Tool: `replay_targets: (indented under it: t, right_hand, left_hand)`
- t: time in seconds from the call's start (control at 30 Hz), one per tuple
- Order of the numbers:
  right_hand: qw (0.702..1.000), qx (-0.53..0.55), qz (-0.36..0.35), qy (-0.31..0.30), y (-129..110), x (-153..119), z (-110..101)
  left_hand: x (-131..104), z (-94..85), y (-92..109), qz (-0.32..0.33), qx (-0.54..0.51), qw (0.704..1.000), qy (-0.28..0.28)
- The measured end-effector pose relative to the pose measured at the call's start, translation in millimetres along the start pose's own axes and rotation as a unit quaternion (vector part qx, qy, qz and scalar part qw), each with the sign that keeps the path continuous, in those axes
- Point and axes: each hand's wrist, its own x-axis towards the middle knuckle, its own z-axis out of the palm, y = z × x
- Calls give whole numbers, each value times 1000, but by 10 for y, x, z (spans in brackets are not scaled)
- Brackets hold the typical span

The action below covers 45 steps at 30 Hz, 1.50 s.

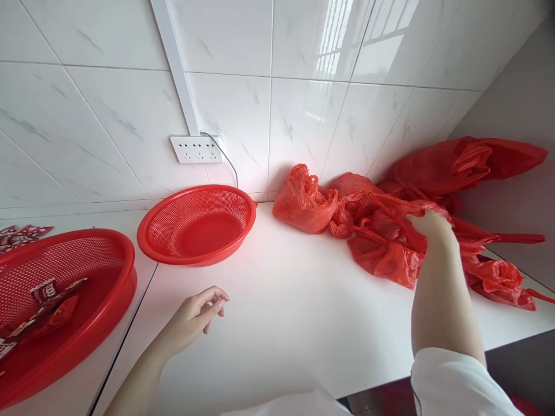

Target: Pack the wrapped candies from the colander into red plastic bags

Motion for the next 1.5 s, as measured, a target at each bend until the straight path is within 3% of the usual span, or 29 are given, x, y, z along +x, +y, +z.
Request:
replay_targets:
  t: [0.07, 0.1, 0.13, 0.2, 0.3, 0.37, 0.47, 0.53, 0.63, 0.73, 0.8, 0.87, 0.93, 1.0, 1.1, 1.17, 1.27, 1.4, 1.5]
  right_hand:
    - [986, -99, 69, 119, -194, -50, 61]
    - [978, -132, 62, 148, -320, -76, 113]
    - [980, -144, 21, 134, -451, -99, 184]
    - [989, -137, -50, 34, -692, -131, 390]
    - [983, -132, -36, -125, -900, -175, 810]
    - [977, -138, -18, -164, -930, -225, 1082]
    - [976, -143, 3, -167, -910, -317, 1320]
    - [979, -140, 13, -146, -916, -369, 1318]
    - [990, -120, 14, -70, -1017, -446, 1105]
    - [999, 41, -14, 21, -1257, -591, 800]
    - [975, 217, -44, -4, -1484, -745, 652]
    - [928, 359, -52, -82, -1737, -932, 595]
    - [888, 429, -45, -159, -1990, -1125, 629]
    - [870, 442, -45, -212, -2220, -1297, 724]
    - [855, 452, -63, -247, -2481, -1477, 901]
    - [850, 458, -74, -251, -2570, -1528, 1004]
    - [861, 447, -74, -231, -2555, -1501, 1113]
    - [871, 443, -45, -209, -2402, -1373, 1180]
    - [883, 437, -49, -164, -2337, -1315, 1195]
  left_hand:
    - [8, -8, 1, -2, 6, 1000, -4]
    - [18, -10, 1, -2, 6, 1000, -3]
    - [30, -8, 2, -1, 4, 1000, -1]
    - [57, 9, 8, 2, 2, 1000, 2]
    - [74, 46, 29, 4, 9, 1000, -2]
    - [57, 58, 45, 5, 18, 1000, -12]
    - [0, 40, 56, 0, 27, 999, -18]
    - [-41, 12, 55, -2, 26, 1000, -11]
    - [-80, -44, 56, -1, 22, 1000, 2]
    - [-85, -116, 98, 0, 25, 1000, 13]
    - [-72, -162, 175, 14, 31, 999, 30]
    - [-45, -180, 305, 47, 25, 997, 60]
    - [-4, -149, 487, 98, -8, 991, 92]
    - [57, -65, 698, 162, -61, 979, 108]
    - [186, 103, 981, 244, -118, 958, 92]
    - [278, 185, 1092, 265, -162, 948, 70]
    - [389, 199, 1108, 255, -232, 937, 63]
    - [476, 98, 975, 220, -352, 906, 80]
    - [516, 42, 906, 181, -406, 888, 121]
